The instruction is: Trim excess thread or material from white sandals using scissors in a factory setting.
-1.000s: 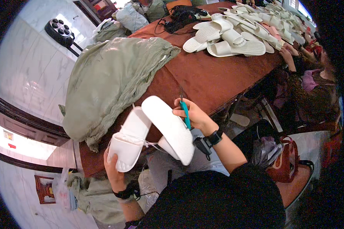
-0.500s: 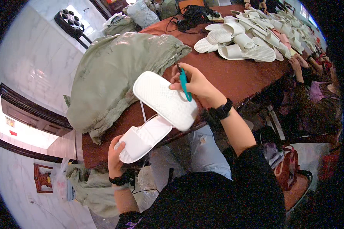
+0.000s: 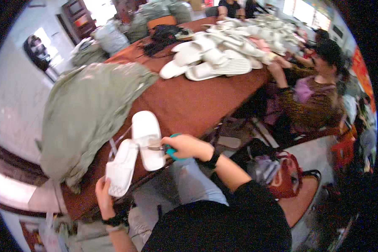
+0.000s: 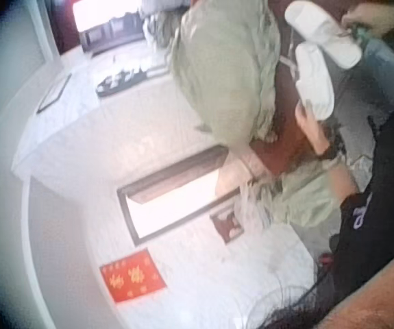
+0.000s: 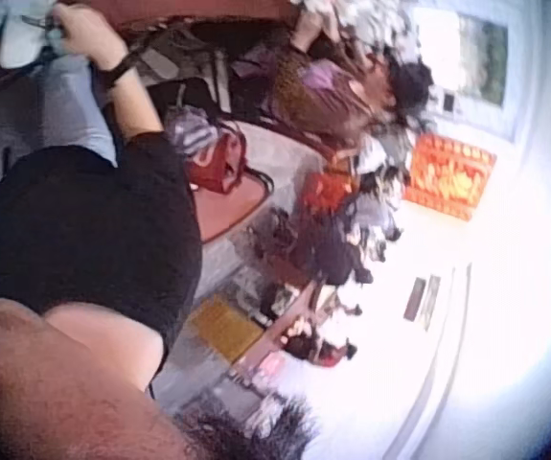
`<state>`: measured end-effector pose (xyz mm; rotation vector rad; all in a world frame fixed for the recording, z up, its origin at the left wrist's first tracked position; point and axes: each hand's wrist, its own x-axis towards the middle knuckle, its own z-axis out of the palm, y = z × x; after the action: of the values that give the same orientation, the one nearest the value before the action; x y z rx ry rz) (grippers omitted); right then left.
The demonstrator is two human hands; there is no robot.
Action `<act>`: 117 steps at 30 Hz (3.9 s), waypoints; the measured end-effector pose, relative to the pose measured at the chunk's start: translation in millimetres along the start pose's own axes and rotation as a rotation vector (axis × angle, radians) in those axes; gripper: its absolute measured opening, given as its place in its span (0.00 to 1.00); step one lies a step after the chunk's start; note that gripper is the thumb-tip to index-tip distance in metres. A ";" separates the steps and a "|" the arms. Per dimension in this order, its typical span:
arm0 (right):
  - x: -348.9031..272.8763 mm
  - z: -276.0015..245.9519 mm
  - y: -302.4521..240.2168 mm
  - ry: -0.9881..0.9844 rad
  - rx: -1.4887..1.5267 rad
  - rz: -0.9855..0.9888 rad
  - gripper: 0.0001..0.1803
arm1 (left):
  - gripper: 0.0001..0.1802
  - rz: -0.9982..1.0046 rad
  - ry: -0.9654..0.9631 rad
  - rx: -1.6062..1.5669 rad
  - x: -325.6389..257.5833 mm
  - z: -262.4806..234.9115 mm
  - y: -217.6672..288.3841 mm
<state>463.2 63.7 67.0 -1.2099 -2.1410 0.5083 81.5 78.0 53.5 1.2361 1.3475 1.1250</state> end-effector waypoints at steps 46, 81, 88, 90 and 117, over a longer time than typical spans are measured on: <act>47.6 79.7 -112.1 -0.291 0.860 0.440 0.26 | 0.08 0.016 0.730 0.966 -155.5 -188.9 -38.4; 6.4 22.0 -44.6 0.325 0.085 0.628 0.18 | 0.15 -0.310 0.401 -0.129 -122.1 -123.2 -176.9; 37.4 9.1 -15.8 0.386 -0.210 0.386 0.26 | 0.15 -0.291 -0.067 -0.544 -79.4 -21.7 -45.2; 62.5 0.7 -18.9 0.312 -0.217 0.351 0.28 | 0.15 -0.299 -0.048 -0.536 -64.1 -5.8 -49.5; 67.8 21.6 -36.2 0.815 0.615 -0.207 0.34 | 0.12 -0.260 0.245 -0.850 -103.6 -56.0 -47.1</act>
<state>399.7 103.2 94.8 -0.6603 -1.2538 0.4309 23.7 -29.8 19.8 0.3072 0.9741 1.4643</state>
